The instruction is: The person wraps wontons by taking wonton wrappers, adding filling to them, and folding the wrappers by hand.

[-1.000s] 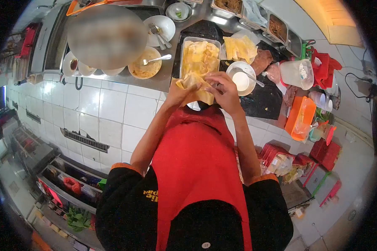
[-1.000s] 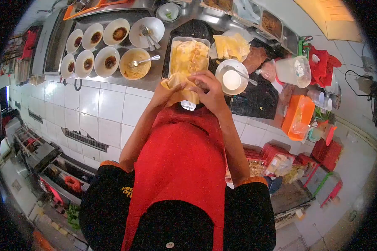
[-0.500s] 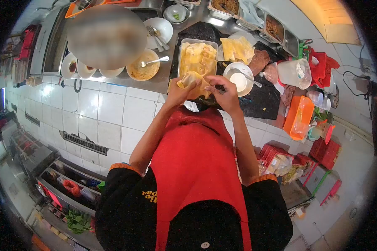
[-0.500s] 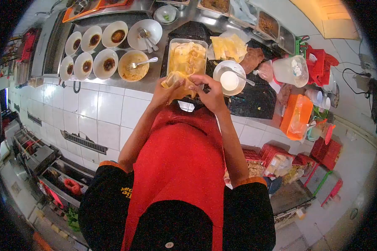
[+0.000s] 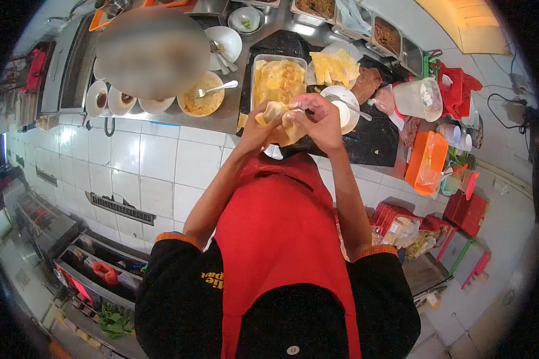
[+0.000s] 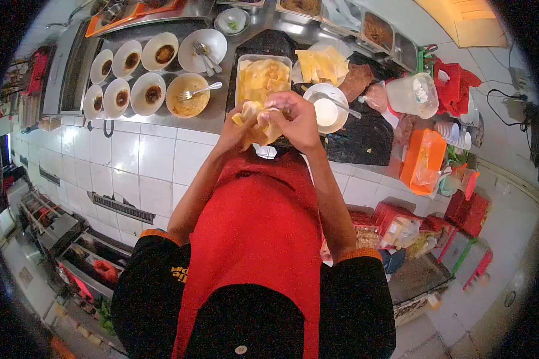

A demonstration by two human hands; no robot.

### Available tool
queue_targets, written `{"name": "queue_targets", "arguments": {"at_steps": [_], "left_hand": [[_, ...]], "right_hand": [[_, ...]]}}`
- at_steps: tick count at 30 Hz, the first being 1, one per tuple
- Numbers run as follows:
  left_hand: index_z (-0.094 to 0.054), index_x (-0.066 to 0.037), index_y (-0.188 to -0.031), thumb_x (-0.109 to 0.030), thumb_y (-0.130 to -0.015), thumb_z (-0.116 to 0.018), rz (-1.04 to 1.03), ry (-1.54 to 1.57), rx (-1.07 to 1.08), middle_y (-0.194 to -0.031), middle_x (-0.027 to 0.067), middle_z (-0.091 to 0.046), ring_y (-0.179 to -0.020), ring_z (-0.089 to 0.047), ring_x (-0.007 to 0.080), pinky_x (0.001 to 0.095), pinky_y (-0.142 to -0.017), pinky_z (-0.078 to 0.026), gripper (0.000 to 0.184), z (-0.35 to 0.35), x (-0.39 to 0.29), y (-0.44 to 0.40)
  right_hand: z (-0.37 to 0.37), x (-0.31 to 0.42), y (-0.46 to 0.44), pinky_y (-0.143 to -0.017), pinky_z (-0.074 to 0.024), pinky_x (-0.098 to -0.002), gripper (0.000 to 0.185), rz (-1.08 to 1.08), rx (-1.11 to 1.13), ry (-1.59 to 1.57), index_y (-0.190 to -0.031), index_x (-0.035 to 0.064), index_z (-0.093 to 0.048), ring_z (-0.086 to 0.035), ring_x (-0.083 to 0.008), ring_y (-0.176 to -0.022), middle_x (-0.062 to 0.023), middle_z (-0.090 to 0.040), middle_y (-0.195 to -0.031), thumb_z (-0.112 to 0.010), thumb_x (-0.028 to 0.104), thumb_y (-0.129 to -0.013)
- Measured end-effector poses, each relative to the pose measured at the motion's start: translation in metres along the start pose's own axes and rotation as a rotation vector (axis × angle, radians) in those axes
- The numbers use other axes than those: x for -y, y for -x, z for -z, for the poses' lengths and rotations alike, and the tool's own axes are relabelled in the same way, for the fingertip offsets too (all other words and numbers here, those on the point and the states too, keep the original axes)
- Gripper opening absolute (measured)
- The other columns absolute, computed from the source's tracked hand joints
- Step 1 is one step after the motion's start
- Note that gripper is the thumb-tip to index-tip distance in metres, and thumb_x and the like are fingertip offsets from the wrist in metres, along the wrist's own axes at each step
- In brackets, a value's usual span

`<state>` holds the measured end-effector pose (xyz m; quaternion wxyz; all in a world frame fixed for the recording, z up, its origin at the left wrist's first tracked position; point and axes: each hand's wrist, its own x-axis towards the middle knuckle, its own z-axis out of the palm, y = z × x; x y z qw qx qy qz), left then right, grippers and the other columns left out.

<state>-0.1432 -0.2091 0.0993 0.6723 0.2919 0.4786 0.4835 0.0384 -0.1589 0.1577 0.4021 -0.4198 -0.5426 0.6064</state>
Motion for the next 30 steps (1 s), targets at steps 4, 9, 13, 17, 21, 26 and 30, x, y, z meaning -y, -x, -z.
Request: {"name": "queue_targets", "arguments": {"at_steps": [4, 9, 13, 17, 21, 26, 30], "left_hand": [[-0.062, -0.002, -0.12, -0.019, -0.102, -0.066, -0.133, -0.117, 0.162, -0.099, 0.0056, -0.068, -0.091, -0.064, 0.0086, 0.0267, -0.072, -0.057, 0.025, 0.01, 0.004, -0.007], [-0.057, -0.006, -0.125, -0.026, -0.105, -0.06, 0.034, 0.085, 0.085, -0.104, 0.0101, -0.068, -0.093, -0.067, 0.0168, 0.0345, -0.071, -0.061, 0.028, 0.028, 0.007, 0.005], [-0.05, -0.012, -0.129, -0.04, -0.105, -0.058, 0.087, 0.331, -0.038, -0.113, 0.0156, -0.067, -0.092, -0.068, 0.0237, 0.0447, -0.072, -0.063, 0.038, 0.066, 0.01, 0.01], [-0.047, -0.016, -0.132, -0.054, -0.102, -0.055, 0.099, 0.451, -0.043, -0.115, 0.0118, -0.065, -0.092, -0.065, 0.0227, 0.0466, -0.074, -0.063, 0.049, 0.085, 0.014, 0.008], [-0.049, -0.01, -0.131, -0.051, -0.104, -0.053, 0.07, 0.452, -0.029, -0.112, 0.0133, -0.065, -0.092, -0.068, 0.0246, 0.0442, -0.077, -0.064, 0.05, 0.071, 0.001, 0.006], [-0.047, -0.017, -0.135, -0.056, -0.102, -0.054, 0.08, 0.444, -0.02, -0.117, 0.0085, -0.063, -0.095, -0.066, 0.0222, 0.0471, -0.076, -0.063, 0.051, 0.068, 0.006, 0.006], [-0.044, -0.014, -0.14, -0.05, -0.105, -0.05, 0.09, 0.603, -0.006, -0.128, 0.0128, -0.06, -0.107, -0.066, 0.0298, 0.0506, -0.084, -0.061, 0.051, 0.073, 0.018, 0.007]], "right_hand": [[0.011, -0.001, -0.002, -0.082, -0.0568, -0.0262, 0.027, -0.243, 0.162, 0.083, -0.114, -0.0041, -0.064, -0.071, -0.0127, -0.09, -0.006, -0.074, -0.096, -0.074, -0.002, -0.09], [0.031, -0.024, -0.01, -0.077, -0.0559, -0.0285, 0.019, -0.127, 0.126, 0.324, -0.103, -0.0027, -0.062, -0.07, -0.0128, -0.086, -0.0047, -0.072, -0.089, -0.073, -0.002, -0.088], [0.048, -0.027, -0.021, -0.074, -0.0546, -0.0298, 0.021, 0.017, 0.058, 0.688, -0.103, -0.0011, -0.06, -0.07, -0.0146, -0.084, -0.006, -0.069, -0.085, -0.072, -0.002, -0.085], [0.033, -0.046, -0.03, -0.077, -0.0558, -0.0306, 0.023, -0.19, 0.211, 0.165, -0.107, 0.0003, -0.063, -0.07, -0.0139, -0.084, -0.0065, -0.071, -0.087, -0.072, -0.001, -0.086], [0.014, -0.088, -0.043, -0.081, -0.0558, -0.0338, 0.018, -0.054, 0.114, 0.355, -0.102, -0.0001, -0.067, -0.071, -0.0189, -0.09, -0.0093, -0.074, -0.094, -0.073, 0.001, -0.086], [0.006, -0.091, -0.037, -0.085, -0.0544, -0.0418, 0.019, 0.347, -0.13, 0.768, -0.1, 0.0011, -0.068, -0.067, -0.0331, -0.096, -0.0142, -0.072, -0.098, -0.074, 0.001, -0.082], [-0.013, -0.097, -0.004, -0.089, -0.053, -0.0434, 0.021, 0.398, -0.028, 0.723, -0.101, 0.003, -0.069, -0.065, -0.0359, -0.102, -0.0144, -0.07, -0.106, -0.072, -0.001, -0.08]]}}
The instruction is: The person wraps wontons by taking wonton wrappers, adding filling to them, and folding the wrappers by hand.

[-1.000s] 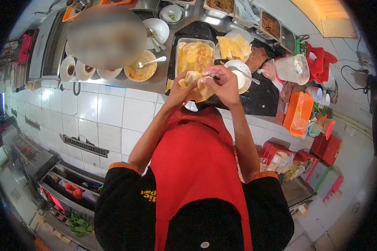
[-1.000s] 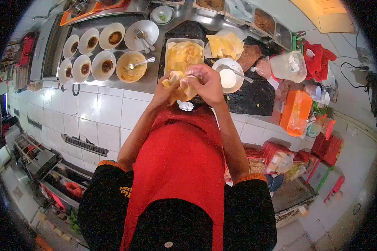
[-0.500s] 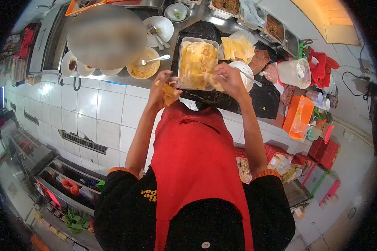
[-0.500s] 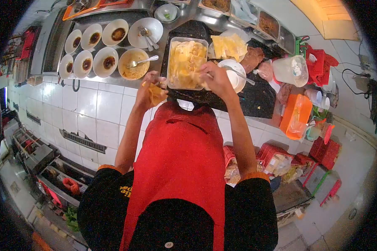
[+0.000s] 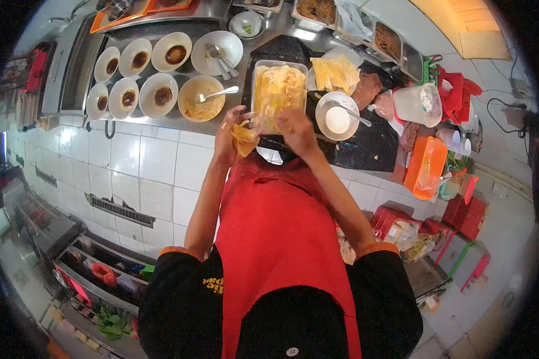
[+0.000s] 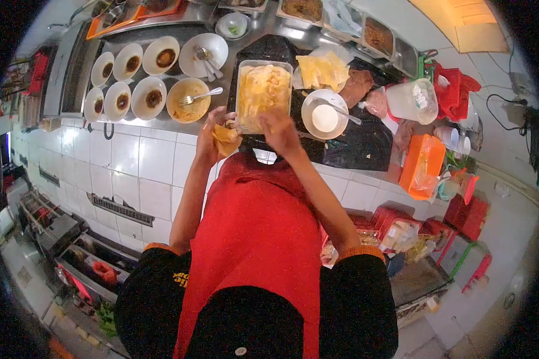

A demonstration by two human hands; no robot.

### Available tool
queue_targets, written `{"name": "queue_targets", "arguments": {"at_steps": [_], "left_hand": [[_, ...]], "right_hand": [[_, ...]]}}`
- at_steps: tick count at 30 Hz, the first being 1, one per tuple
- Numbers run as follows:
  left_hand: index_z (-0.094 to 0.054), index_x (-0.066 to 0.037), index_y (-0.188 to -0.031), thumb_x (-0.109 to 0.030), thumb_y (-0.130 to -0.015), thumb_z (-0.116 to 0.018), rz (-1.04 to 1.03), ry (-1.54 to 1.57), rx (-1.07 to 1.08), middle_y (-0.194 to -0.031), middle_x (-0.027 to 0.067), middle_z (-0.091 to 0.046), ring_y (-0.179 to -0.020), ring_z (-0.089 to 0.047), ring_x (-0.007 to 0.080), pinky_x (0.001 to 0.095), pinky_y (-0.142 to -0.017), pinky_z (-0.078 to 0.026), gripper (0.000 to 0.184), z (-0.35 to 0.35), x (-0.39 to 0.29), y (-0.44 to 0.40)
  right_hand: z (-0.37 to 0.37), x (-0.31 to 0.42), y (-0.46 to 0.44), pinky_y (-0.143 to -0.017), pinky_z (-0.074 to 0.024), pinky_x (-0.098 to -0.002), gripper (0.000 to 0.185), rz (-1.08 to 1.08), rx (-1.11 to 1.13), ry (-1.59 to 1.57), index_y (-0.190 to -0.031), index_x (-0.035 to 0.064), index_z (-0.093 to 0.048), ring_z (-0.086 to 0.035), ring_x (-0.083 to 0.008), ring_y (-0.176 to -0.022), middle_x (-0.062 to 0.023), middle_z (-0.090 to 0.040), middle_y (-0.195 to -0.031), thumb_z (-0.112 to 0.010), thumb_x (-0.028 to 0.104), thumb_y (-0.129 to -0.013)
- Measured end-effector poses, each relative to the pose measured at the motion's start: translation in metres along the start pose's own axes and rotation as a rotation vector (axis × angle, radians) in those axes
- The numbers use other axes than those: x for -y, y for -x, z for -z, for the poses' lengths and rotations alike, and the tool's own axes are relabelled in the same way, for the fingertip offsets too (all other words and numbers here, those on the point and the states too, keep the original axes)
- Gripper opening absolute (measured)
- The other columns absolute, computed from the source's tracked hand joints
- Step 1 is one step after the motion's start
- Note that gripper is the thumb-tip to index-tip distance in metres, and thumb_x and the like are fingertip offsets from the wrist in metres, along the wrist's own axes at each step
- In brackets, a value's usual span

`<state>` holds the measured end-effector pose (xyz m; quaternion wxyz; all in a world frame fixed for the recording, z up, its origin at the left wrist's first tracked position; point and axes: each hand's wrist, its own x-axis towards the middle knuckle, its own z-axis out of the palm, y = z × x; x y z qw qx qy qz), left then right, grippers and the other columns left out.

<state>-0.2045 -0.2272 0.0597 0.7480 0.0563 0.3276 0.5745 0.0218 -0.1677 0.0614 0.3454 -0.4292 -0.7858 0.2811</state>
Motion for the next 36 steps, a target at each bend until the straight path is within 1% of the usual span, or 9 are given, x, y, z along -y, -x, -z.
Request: {"name": "queue_targets", "arguments": {"at_steps": [6, 20, 23, 25, 28, 29, 30, 32, 36], "left_hand": [[-0.037, -0.008, -0.147, -0.047, -0.108, -0.044, -0.176, -0.165, -0.092, -0.15, 0.0182, -0.045, -0.127, -0.057, 0.0364, 0.0481, -0.103, -0.053, 0.056, -0.005, 0.003, -0.01], [-0.034, -0.009, -0.153, -0.055, -0.106, -0.044, 0.036, -0.378, 0.157, -0.152, 0.0116, -0.045, -0.13, -0.053, 0.027, 0.04, -0.098, -0.053, 0.066, -0.075, 0.046, -0.02], [-0.044, -0.008, -0.147, -0.05, -0.106, -0.051, 0.187, -0.147, 0.151, -0.142, 0.0138, -0.056, -0.116, -0.062, 0.0218, 0.0386, -0.089, -0.057, 0.059, -0.066, 0.055, -0.025], [-0.059, -0.003, -0.133, -0.04, -0.1, -0.067, 0.153, -0.642, 0.095, -0.121, 0.0111, -0.069, -0.103, -0.067, 0.0183, 0.0351, -0.085, -0.058, 0.05, -0.065, 0.049, -0.024], [-0.066, 0.001, -0.119, -0.029, -0.093, -0.078, 0.118, -0.731, -0.027, -0.105, 0.009, -0.073, -0.091, -0.07, 0.0169, 0.0319, -0.079, -0.058, 0.042, -0.064, 0.049, -0.024], [-0.065, 0.004, -0.118, -0.023, -0.089, -0.082, 0.117, -0.627, -0.097, -0.101, 0.0105, -0.074, -0.086, -0.072, 0.0179, 0.0316, -0.073, -0.06, 0.042, -0.063, 0.052, -0.025], [-0.065, 0.004, -0.118, -0.023, -0.089, -0.082, 0.12, -0.624, -0.09, -0.101, 0.0105, -0.074, -0.086, -0.072, 0.0179, 0.0316, -0.073, -0.06, 0.042, -0.066, 0.05, -0.024], [-0.065, 0.006, -0.117, -0.024, -0.089, -0.083, 0.106, -0.61, -0.157, -0.103, 0.013, -0.074, -0.086, -0.073, 0.0192, 0.0316, -0.071, -0.06, 0.045, -0.075, 0.037, -0.021], [-0.065, 0.007, -0.117, -0.02, -0.085, -0.086, 0.069, -0.62, -0.144, -0.104, 0.014, -0.074, -0.086, -0.074, 0.0192, 0.0317, -0.071, -0.06, 0.046, -0.076, 0.035, -0.019]], "right_hand": [[-0.004, 0.02, 0.007, -0.099, -0.0505, -0.0422, 0.039, 0.033, 0.051, 0.017, -0.118, 0.0025, -0.068, -0.063, -0.0377, -0.11, -0.0164, -0.07, -0.112, -0.067, -0.006, -0.079], [0.043, 0.072, 0.024, -0.081, -0.0543, -0.0387, 0.024, -0.322, -0.123, -0.164, -0.103, 0.0017, -0.067, -0.069, -0.0322, -0.094, -0.0149, -0.069, -0.099, -0.073, -0.005, -0.081], [0.051, 0.065, 0.024, -0.071, -0.0531, -0.0304, 0.023, -0.362, -0.173, -0.224, -0.104, 0.0023, -0.068, -0.068, -0.0202, -0.081, -0.0091, -0.069, -0.095, -0.076, -0.002, -0.083], [0.057, 0.051, 0.023, -0.066, -0.0507, -0.0247, 0.025, -0.369, -0.201, -0.25, -0.109, 0.0047, -0.07, -0.063, -0.0107, -0.074, -0.0042, -0.069, -0.094, -0.079, 0.003, -0.086], [0.086, 0.017, 0.027, -0.067, -0.05, -0.024, 0.026, -0.49, -0.032, -0.331, -0.111, 0.0065, -0.071, -0.061, -0.0093, -0.074, -0.0043, -0.069, -0.095, -0.079, 0.005, -0.086], [0.095, 0.006, 0.026, -0.066, -0.0506, -0.0256, 0.026, -0.52, -0.052, -0.135, -0.113, 0.0077, -0.072, -0.064, -0.0142, -0.077, -0.0084, -0.069, -0.103, -0.079, 0.01, -0.088], [0.103, -0.015, 0.034, -0.083, -0.0509, -0.0355, 0.031, -0.469, -0.053, 0.11, -0.116, 0.0083, -0.072, -0.063, -0.026, -0.102, -0.0158, -0.063, -0.122, -0.08, 0.019, -0.088], [0.11, -0.046, 0.056, -0.104, -0.0383, -0.0499, 0.039, -0.451, 0.007, 0.598, -0.122, 0.0115, -0.071, -0.045, -0.0391, -0.133, -0.022, -0.047, -0.145, -0.079, 0.027, -0.087], [0.11, -0.069, 0.078, -0.113, -0.022, -0.0567, 0.045, -0.443, 0.138, 0.682, -0.126, 0.0146, -0.07, -0.025, -0.0422, -0.147, -0.0231, -0.033, -0.159, -0.079, 0.032, -0.086]]}}
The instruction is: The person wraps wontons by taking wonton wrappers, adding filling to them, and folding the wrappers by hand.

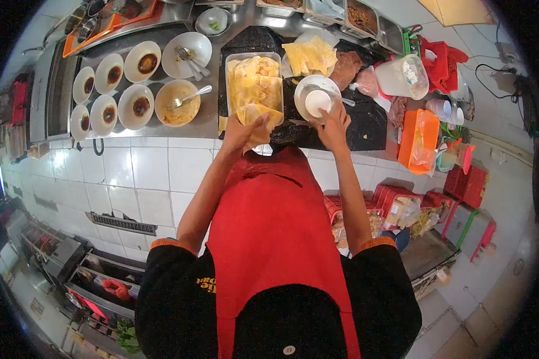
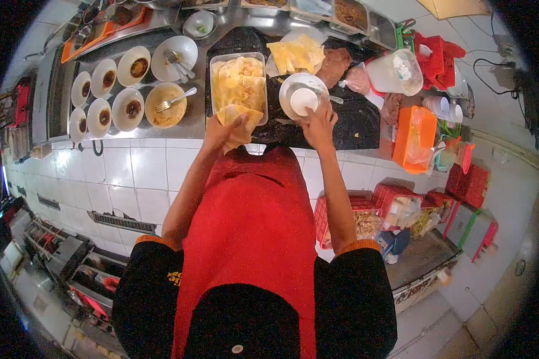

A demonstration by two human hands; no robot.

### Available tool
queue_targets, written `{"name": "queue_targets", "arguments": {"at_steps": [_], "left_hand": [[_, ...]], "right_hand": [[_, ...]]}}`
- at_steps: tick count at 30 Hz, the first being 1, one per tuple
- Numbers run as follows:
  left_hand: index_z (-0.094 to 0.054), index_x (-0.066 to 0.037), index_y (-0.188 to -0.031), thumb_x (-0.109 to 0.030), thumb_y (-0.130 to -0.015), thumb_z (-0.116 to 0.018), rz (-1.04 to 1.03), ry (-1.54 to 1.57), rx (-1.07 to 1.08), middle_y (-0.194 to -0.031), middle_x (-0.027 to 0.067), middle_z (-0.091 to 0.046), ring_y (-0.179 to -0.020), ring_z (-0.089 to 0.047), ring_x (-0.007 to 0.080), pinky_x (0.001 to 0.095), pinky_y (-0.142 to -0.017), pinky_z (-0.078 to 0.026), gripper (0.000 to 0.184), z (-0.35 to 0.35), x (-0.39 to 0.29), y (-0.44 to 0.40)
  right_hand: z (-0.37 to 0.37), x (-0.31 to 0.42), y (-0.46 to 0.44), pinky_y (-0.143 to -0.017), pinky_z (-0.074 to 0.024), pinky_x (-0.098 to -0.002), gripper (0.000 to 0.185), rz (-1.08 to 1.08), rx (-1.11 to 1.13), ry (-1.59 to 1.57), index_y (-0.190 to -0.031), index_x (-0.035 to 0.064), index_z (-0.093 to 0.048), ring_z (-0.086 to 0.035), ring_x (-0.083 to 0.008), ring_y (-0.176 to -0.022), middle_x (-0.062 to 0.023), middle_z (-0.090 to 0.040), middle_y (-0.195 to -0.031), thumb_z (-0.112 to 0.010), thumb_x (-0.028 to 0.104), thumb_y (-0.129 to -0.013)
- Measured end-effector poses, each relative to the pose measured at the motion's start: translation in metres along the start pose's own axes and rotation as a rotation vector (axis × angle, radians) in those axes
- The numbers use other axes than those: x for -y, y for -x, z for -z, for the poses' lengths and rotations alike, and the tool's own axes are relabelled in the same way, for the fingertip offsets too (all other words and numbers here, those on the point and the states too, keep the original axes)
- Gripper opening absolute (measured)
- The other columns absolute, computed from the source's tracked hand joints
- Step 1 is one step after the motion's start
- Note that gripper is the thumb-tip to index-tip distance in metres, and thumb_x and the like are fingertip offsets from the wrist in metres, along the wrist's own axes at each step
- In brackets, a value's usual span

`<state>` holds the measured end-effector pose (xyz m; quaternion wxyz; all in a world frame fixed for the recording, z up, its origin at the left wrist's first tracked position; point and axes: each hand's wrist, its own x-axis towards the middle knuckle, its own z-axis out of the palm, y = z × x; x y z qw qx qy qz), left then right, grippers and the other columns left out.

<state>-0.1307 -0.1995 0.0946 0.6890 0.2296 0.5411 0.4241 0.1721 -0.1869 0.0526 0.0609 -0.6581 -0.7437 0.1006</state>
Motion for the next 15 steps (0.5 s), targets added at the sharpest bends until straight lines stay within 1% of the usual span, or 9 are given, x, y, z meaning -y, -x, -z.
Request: {"name": "queue_targets", "arguments": {"at_steps": [2, 4, 6, 8, 9, 12, 13, 14, 15], "left_hand": [[-0.066, 0.007, -0.116, -0.019, -0.085, -0.086, -0.009, -0.03, -0.023, -0.104, 0.014, -0.074, -0.086, -0.074, 0.0191, 0.0316, -0.071, -0.06, 0.045, -0.001, 0.005, -0.002], [-0.066, 0.008, -0.115, -0.018, -0.084, -0.087, -0.019, -0.064, -0.058, -0.104, 0.014, -0.074, -0.086, -0.074, 0.0189, 0.0315, -0.071, -0.06, 0.045, -0.002, 0.006, 0.0], [-0.067, 0.008, -0.112, -0.02, -0.083, -0.088, -0.004, 0.0, 0.003, -0.103, 0.0136, -0.074, -0.085, -0.074, 0.0184, 0.0308, -0.072, -0.06, 0.046, -0.007, 0.004, 0.003], [-0.067, 0.008, -0.111, -0.021, -0.083, -0.088, -0.023, 0.01, 0.015, -0.102, 0.0133, -0.074, -0.085, -0.073, 0.0173, 0.0299, -0.072, -0.06, 0.045, -0.006, 0.013, -0.003], [-0.067, 0.008, -0.111, -0.02, -0.083, -0.088, -0.019, -0.012, 0.042, -0.102, 0.0133, -0.074, -0.085, -0.073, 0.0166, 0.0297, -0.072, -0.059, 0.044, -0.007, 0.013, -0.003], [-0.068, 0.007, -0.112, -0.019, -0.085, -0.085, -0.048, -0.043, 0.093, -0.102, 0.0128, -0.074, -0.085, -0.072, 0.0153, 0.0292, -0.071, -0.059, 0.04, -0.007, 0.013, -0.004], [-0.068, 0.006, -0.112, -0.017, -0.087, -0.083, -0.079, -0.052, 0.118, -0.102, 0.0122, -0.074, -0.085, -0.072, 0.0148, 0.029, -0.071, -0.059, 0.037, -0.007, 0.012, -0.004], [-0.068, 0.006, -0.112, -0.017, -0.087, -0.083, -0.081, -0.05, 0.114, -0.102, 0.0122, -0.074, -0.085, -0.072, 0.0148, 0.029, -0.071, -0.059, 0.037, -0.007, 0.012, -0.002], [-0.068, 0.005, -0.113, -0.016, -0.089, -0.082, -0.107, -0.01, 0.14, -0.102, 0.0115, -0.074, -0.085, -0.072, 0.0144, 0.0285, -0.07, -0.058, 0.036, -0.008, 0.007, 0.002]], "right_hand": [[0.005, 0.008, 0.002, -0.114, -0.0224, -0.0569, 0.044, -0.005, -0.079, -0.13, -0.127, 0.0181, -0.07, -0.025, -0.0424, -0.149, -0.0238, -0.028, -0.163, -0.079, 0.034, -0.087], [0.023, 0.03, -0.003, -0.115, -0.0226, -0.0547, 0.043, 0.029, -0.118, -0.234, -0.127, 0.0194, -0.071, -0.028, -0.0416, -0.148, -0.023, -0.03, -0.162, -0.079, 0.033, -0.087], [0.049, 0.057, -0.005, -0.116, -0.0229, -0.0525, 0.041, 0.051, -0.161, -0.333, -0.126, 0.0206, -0.072, -0.031, -0.0408, -0.147, -0.0222, -0.033, -0.161, -0.078, 0.033, -0.088], [0.067, 0.089, -0.006, -0.118, -0.0205, -0.0514, 0.039, 0.286, -0.098, -0.536, -0.125, 0.0219, -0.074, -0.031, -0.0407, -0.148, -0.0218, -0.032, -0.162, -0.079, 0.033, -0.088], [0.064, 0.097, -0.006, -0.119, -0.0205, -0.0513, 0.04, 0.325, -0.079, -0.549, -0.122, 0.0238, -0.075, -0.032, -0.0407, -0.147, -0.0225, -0.032, -0.162, -0.073, 0.047, -0.09], [0.065, 0.113, -0.01, -0.12, -0.0188, -0.0526, 0.039, 0.383, -0.047, -0.54, -0.122, 0.0245, -0.075, -0.03, -0.0419, -0.148, -0.0216, -0.033, -0.162, -0.072, 0.047, -0.091], [0.071, 0.119, -0.012, -0.115, -0.0313, -0.0493, 0.036, 0.387, -0.08, -0.458, -0.121, 0.0196, -0.076, -0.043, -0.0402, -0.14, -0.0224, -0.045, -0.154, -0.076, 0.038, -0.09], [0.069, 0.117, -0.014, -0.115, -0.0313, -0.0493, 0.036, 0.392, -0.078, -0.458, -0.121, 0.0196, -0.076, -0.043, -0.0402, -0.14, -0.0224, -0.045, -0.154, -0.076, 0.038, -0.09], [0.066, 0.114, -0.019, -0.11, -0.0381, -0.0462, 0.035, 0.393, -0.047, -0.659, -0.121, 0.0168, -0.075, -0.052, -0.0372, -0.131, -0.0226, -0.054, -0.144, -0.077, 0.032, -0.09]]}}
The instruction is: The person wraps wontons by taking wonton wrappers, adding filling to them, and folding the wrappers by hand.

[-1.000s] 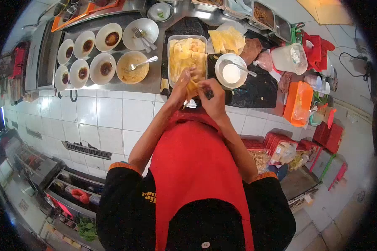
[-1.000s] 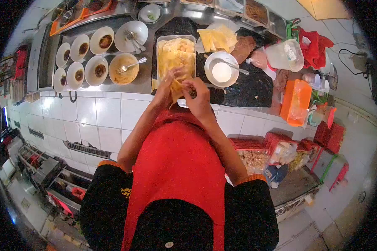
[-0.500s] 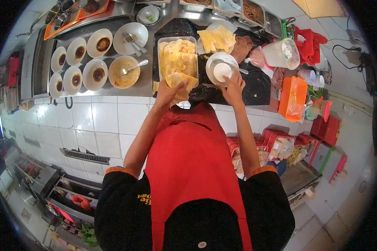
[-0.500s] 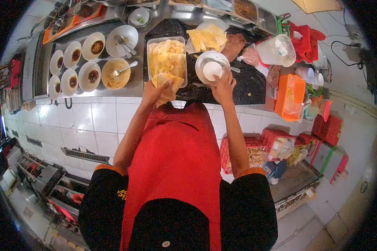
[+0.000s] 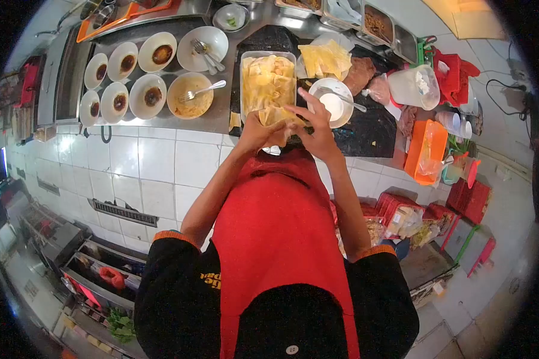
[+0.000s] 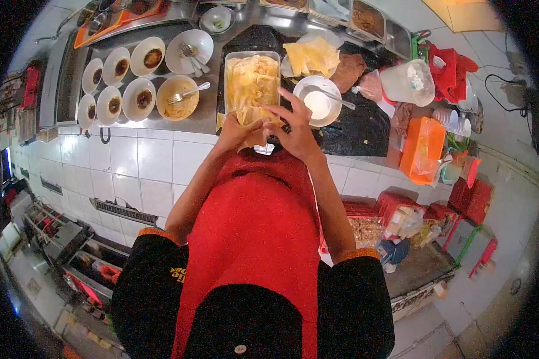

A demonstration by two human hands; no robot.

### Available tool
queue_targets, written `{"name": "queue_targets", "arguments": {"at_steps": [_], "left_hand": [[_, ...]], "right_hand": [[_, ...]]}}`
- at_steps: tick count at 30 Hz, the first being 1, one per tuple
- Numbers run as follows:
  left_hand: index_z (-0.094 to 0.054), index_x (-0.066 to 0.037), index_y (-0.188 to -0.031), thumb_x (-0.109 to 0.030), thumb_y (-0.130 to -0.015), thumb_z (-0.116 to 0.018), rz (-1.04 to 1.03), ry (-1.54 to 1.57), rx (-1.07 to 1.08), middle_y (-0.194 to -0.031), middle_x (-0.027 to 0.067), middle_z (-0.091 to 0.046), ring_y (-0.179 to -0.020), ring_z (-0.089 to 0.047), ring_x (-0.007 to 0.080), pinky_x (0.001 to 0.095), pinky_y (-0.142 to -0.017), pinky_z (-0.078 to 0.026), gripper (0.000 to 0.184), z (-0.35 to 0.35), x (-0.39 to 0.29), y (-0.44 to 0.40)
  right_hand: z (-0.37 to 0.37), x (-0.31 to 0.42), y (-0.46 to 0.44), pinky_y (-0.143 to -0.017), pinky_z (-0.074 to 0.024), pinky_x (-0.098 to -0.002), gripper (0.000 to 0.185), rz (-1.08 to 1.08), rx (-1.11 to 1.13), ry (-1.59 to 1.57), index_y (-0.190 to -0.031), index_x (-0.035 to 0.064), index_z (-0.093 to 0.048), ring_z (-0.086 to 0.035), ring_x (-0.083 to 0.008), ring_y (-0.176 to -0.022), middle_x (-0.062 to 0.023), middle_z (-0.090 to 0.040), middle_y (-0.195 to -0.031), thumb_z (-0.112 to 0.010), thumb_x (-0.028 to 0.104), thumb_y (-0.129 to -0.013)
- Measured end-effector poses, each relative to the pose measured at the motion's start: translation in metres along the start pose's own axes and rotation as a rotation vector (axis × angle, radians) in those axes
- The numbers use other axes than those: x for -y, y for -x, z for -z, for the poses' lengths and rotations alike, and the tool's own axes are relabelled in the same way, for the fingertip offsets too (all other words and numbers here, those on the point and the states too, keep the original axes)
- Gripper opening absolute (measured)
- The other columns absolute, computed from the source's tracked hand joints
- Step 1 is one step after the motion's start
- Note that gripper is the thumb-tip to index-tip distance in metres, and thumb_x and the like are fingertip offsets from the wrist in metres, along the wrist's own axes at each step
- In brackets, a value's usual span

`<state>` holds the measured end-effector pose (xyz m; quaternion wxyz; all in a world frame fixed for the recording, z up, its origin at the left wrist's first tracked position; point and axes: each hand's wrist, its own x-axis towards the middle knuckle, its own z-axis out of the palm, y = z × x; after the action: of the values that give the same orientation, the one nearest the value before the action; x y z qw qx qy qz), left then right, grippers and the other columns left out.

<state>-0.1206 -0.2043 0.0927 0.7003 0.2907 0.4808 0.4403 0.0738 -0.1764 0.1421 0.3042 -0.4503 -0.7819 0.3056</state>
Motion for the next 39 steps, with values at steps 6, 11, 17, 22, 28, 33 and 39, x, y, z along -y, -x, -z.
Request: {"name": "queue_targets", "arguments": {"at_steps": [6, 11, 17, 22, 28, 33, 39], "left_hand": [[-0.068, 0.002, -0.114, -0.019, -0.092, -0.079, 0.039, 0.068, -0.079, -0.101, 0.0089, -0.074, -0.084, -0.072, 0.015, 0.0288, -0.073, -0.059, 0.032, -0.002, -0.015, 0.007], [-0.064, 0.0, -0.118, -0.024, -0.094, -0.077, 0.132, 0.36, -0.042, -0.104, 0.0094, -0.073, -0.084, -0.073, 0.0169, 0.0323, -0.074, -0.062, 0.036, -0.003, -0.029, 0.01], [-0.063, -0.002, -0.117, -0.023, -0.096, -0.074, 0.067, 0.4, -0.018, -0.106, 0.0073, -0.07, -0.092, -0.071, 0.0153, 0.0321, -0.075, -0.06, 0.031, -0.002, -0.036, 0.016], [-0.062, -0.004, -0.116, -0.022, -0.101, -0.068, -0.328, -0.052, 0.095, -0.099, 0.0019, -0.067, -0.09, -0.06, 0.0074, 0.0244, -0.08, -0.05, 0.024, 0.015, -0.024, 0.009], [-0.06, -0.005, -0.118, -0.024, -0.105, -0.06, -0.32, -0.144, -0.016, -0.104, 0.0056, -0.069, -0.092, -0.061, 0.0086, 0.0267, -0.08, -0.053, 0.023, 0.042, -0.005, 0.013], [-0.049, -0.006, -0.13, -0.033, -0.105, -0.06, -0.107, 0.323, -0.055, -0.111, 0.0148, -0.069, -0.09, -0.067, 0.0173, 0.0335, -0.064, -0.062, 0.038, 0.081, -0.008, 0.029], [-0.05, -0.008, -0.133, -0.04, -0.107, -0.054, -0.162, 0.614, -0.047, -0.125, 0.0176, -0.066, -0.1, -0.066, 0.0238, 0.0423, -0.074, -0.063, 0.042, 0.1, -0.016, 0.048]], "right_hand": [[-0.011, -0.004, 0.015, -0.086, -0.0538, -0.0305, 0.03, -0.288, -0.055, -0.373, -0.12, 0.0032, -0.072, -0.07, -0.0189, -0.097, -0.014, -0.075, -0.109, -0.076, 0.005, -0.09], [-0.023, 0.0, 0.008, -0.081, -0.0554, -0.0239, 0.024, -0.472, -0.182, -0.688, -0.115, -0.005, -0.07, -0.07, -0.0116, -0.089, -0.0099, -0.076, -0.104, -0.074, -0.002, -0.092], [-0.008, 0.041, -0.026, -0.086, -0.0571, -0.0263, 0.022, -0.345, -0.154, -0.715, -0.113, -0.006, -0.068, -0.071, -0.0137, -0.093, -0.011, -0.076, -0.101, -0.073, -0.004, -0.091], [0.0, 0.059, -0.044, -0.086, -0.0574, -0.0284, 0.022, -0.304, -0.051, -0.633, -0.112, -0.005, -0.069, -0.071, -0.0144, -0.094, -0.0092, -0.076, -0.1, -0.073, -0.004, -0.09], [-0.003, 0.04, -0.065, -0.076, -0.0568, -0.0295, 0.02, -0.317, 0.313, -0.284, -0.106, -0.0028, -0.068, -0.071, -0.0141, -0.082, -0.0106, -0.074, -0.089, -0.074, 0.002, -0.088], [-0.025, -0.034, -0.113, -0.075, -0.0533, -0.0315, 0.023, -0.06, 0.209, 0.115, -0.108, 0.001, -0.065, -0.068, -0.015, -0.082, -0.0087, -0.071, -0.088, -0.071, 0.0, -0.087], [-0.074, -0.084, -0.175, -0.077, -0.054, -0.0323, 0.023, 0.004, 0.297, -0.206, -0.105, 0.0009, -0.065, -0.07, -0.02, -0.082, -0.0101, -0.072, -0.089, -0.073, 0.003, -0.084]]}}
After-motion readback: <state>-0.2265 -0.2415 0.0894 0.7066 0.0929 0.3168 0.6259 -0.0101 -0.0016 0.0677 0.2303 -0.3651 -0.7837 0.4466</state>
